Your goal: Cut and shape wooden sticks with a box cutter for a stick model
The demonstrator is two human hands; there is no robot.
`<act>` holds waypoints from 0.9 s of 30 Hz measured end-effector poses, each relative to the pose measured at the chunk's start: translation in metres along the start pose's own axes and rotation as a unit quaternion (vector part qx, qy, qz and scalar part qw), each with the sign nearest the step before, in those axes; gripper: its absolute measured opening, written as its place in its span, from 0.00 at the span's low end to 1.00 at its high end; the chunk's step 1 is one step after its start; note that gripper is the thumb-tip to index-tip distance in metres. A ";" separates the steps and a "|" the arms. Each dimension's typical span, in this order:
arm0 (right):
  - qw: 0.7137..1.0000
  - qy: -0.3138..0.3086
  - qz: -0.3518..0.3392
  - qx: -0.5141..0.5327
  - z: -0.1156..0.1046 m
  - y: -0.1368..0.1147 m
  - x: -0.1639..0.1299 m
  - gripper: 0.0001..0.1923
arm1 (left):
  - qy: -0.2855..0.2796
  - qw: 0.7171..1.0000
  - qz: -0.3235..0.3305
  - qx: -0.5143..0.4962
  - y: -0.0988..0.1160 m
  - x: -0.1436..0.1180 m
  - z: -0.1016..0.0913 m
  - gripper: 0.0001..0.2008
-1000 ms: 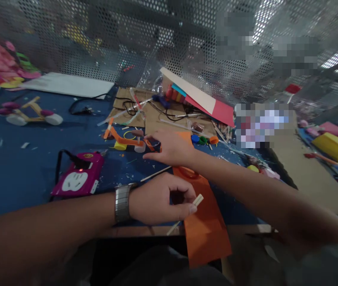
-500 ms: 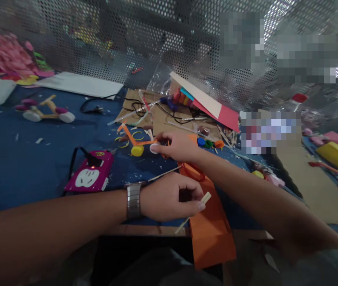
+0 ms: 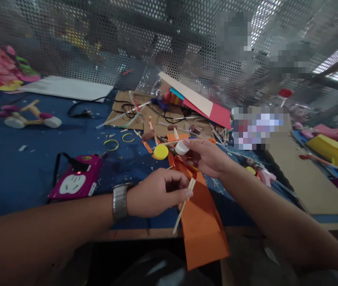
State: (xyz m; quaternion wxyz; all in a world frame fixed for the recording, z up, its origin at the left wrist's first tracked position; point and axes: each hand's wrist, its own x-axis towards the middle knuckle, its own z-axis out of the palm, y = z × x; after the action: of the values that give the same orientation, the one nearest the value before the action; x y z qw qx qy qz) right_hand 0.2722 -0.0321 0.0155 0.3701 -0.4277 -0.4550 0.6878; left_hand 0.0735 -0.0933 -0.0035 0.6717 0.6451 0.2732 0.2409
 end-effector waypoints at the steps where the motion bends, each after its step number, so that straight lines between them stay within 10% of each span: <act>1: 1.000 0.008 -0.004 0.008 -0.002 0.001 -0.002 0.24 | 0.009 1.000 -0.009 -0.020 -0.001 0.001 0.000 0.19; 19: 0.995 0.022 -0.037 0.094 -0.013 0.024 -0.008 0.17 | 0.119 0.992 0.048 0.015 0.010 -0.002 -0.002 0.13; 27: 0.993 0.046 -0.057 0.092 -0.016 0.022 -0.011 0.20 | 0.347 0.892 0.218 0.189 0.015 -0.010 -0.008 0.01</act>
State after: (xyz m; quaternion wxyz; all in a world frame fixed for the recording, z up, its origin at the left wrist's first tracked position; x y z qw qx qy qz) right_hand 0.2883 -0.0442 -0.0056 0.4671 -0.3961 -0.3963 0.6840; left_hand 0.0614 -0.0933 0.0119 0.3302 0.6782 0.3819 0.5340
